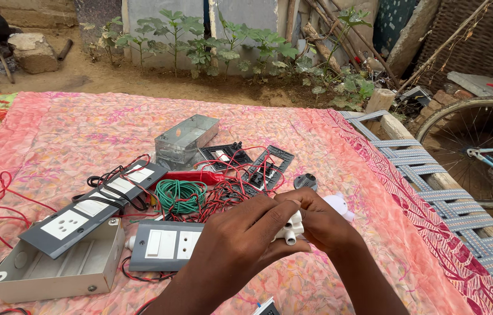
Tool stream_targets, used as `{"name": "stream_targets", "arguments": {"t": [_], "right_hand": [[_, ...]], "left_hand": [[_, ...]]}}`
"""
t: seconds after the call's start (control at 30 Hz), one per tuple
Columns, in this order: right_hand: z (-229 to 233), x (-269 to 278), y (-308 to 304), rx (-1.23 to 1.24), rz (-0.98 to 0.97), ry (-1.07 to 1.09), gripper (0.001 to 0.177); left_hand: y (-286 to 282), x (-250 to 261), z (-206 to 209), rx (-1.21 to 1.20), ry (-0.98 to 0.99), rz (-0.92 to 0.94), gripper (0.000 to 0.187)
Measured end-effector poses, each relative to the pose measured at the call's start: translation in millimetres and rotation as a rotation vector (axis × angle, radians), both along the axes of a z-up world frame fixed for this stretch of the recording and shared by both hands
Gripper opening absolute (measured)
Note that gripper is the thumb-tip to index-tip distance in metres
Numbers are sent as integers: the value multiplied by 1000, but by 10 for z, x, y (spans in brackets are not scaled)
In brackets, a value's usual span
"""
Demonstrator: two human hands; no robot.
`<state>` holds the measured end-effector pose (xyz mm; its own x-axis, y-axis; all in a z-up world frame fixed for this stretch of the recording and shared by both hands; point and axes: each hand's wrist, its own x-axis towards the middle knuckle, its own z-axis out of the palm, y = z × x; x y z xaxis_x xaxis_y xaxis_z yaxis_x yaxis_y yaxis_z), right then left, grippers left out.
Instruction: The person wires electrical sockets by hand using a screwdriver, inserting wires into the terminals and tightening the screws to secure them.
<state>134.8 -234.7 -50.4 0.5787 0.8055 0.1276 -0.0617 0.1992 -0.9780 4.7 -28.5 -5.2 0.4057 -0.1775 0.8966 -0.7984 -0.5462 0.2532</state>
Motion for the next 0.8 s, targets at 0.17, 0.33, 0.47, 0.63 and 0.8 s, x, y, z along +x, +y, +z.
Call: {"name": "stream_targets", "arguments": {"t": [0.17, 0.33, 0.47, 0.63, 0.8], "right_hand": [[158, 83, -57, -98, -68, -120, 18], [-54, 198, -76, -129, -99, -131, 23], [-185, 186, 22, -89, -194, -115, 17], [-822, -366, -8, -256, -109, 58, 18], [-1157, -691, -44, -241, -251, 269, 23]], "left_hand": [[-14, 31, -39, -12, 70, 8, 55], [-72, 98, -105, -114, 198, -7, 57], [-69, 173, -263, -309, 268, -83, 53], [-39, 67, -1336, -609, 908, -93, 43], [-164, -4, -1890, -538, 984, -52, 40]]}}
